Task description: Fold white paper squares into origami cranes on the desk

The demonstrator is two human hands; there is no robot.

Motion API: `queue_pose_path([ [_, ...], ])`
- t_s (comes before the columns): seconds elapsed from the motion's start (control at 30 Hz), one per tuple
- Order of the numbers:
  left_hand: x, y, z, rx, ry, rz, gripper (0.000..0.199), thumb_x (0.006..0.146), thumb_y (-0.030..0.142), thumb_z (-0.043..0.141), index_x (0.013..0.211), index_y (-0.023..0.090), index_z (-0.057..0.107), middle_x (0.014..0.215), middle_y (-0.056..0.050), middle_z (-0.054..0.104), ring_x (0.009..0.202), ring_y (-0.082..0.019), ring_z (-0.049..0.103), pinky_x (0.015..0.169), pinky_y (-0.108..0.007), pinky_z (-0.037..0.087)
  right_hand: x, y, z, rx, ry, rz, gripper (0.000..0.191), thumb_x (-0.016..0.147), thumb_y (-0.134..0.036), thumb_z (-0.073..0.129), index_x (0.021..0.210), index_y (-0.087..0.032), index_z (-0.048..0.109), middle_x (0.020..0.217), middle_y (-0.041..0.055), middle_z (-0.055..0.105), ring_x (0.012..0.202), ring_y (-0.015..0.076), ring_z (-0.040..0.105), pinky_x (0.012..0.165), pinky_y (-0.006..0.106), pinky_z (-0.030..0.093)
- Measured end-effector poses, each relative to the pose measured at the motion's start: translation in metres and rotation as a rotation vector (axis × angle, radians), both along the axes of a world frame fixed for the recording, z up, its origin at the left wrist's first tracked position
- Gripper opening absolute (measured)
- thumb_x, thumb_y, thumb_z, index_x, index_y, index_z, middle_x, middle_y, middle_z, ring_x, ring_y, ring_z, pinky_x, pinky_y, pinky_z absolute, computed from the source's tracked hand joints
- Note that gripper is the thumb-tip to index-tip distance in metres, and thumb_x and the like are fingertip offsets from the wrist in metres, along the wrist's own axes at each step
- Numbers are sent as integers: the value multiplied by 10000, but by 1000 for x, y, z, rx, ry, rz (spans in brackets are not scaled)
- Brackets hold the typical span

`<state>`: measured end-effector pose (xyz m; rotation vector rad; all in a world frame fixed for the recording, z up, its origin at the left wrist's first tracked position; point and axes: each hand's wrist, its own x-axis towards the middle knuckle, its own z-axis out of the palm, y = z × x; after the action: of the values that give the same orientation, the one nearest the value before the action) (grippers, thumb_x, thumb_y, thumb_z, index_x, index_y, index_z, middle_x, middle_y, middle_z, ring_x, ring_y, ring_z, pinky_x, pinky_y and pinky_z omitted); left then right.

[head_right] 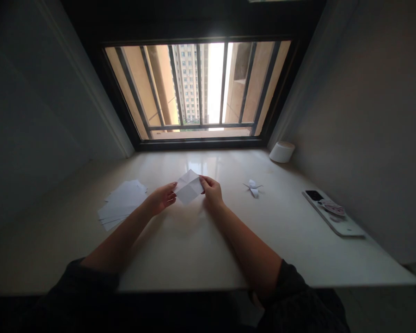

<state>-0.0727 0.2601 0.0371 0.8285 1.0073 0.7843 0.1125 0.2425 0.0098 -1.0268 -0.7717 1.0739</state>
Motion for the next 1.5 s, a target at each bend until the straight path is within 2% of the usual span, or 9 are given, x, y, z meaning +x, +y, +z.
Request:
queue_pose_path([
  [0.23,-1,-3,1,41,23,-163,333,636,372,765,913,201,694,810,-20,618,630,-70,536,554,-169,413,1,6,-13,-20,13,164,375,617,-446,708,854,-155,709,632,4,623,515,103,471,475,238,347],
  [0.33,0,-5,-1,65,30,-172,345,622,361,775,921,206,699,806,-24,619,629,-74,531,528,-169,393,0,6,-14,-18,-2,192,389,633,-460,698,878,-158,707,643,12,626,533,118,499,487,249,384],
  [0.47,2,-4,-5,98,5,-97,375,597,356,787,927,202,696,800,-24,620,633,-76,522,519,-172,375,-1,1,-8,0,6,182,471,659,-457,688,1048,-195,650,716,2,630,559,115,535,506,245,427],
  [0.6,3,-3,-4,121,-11,73,395,571,355,798,918,204,689,866,-30,639,704,-92,555,625,-196,419,-4,-5,1,-40,52,204,598,679,-470,683,1205,-234,521,762,-6,626,547,103,557,508,237,463],
  [0.77,4,-4,-2,160,-28,154,413,535,360,813,897,202,692,907,-41,657,777,-127,585,730,-249,440,-9,-8,-1,-21,64,303,632,624,-372,766,1185,-217,519,719,-10,643,605,126,600,586,262,514],
  [1.0,6,-4,-4,197,-27,193,409,568,383,786,910,184,684,906,-55,667,790,-149,601,755,-281,458,-14,-11,-1,-14,90,317,699,589,-337,796,1204,-211,489,644,-31,651,563,116,590,573,250,514],
  [1.13,5,-1,-8,356,16,218,468,591,389,768,966,145,631,913,-83,671,815,-182,618,772,-311,465,-15,-11,2,1,103,313,752,567,-342,804,1225,-200,469,638,-28,655,576,123,593,573,254,516],
  [1.3,-4,2,-6,622,233,273,788,583,341,783,1263,219,405,814,-18,669,810,-180,637,787,-312,461,-14,-13,3,4,41,280,775,567,-389,790,1244,-204,461,604,-48,628,543,114,579,582,262,510],
  [1.5,-9,3,-5,812,496,173,672,659,404,722,1273,251,497,808,-15,679,808,-192,636,803,-309,443,-15,-15,5,65,-6,228,818,589,-392,771,1297,-207,407,568,-73,581,563,121,565,609,287,521],
])
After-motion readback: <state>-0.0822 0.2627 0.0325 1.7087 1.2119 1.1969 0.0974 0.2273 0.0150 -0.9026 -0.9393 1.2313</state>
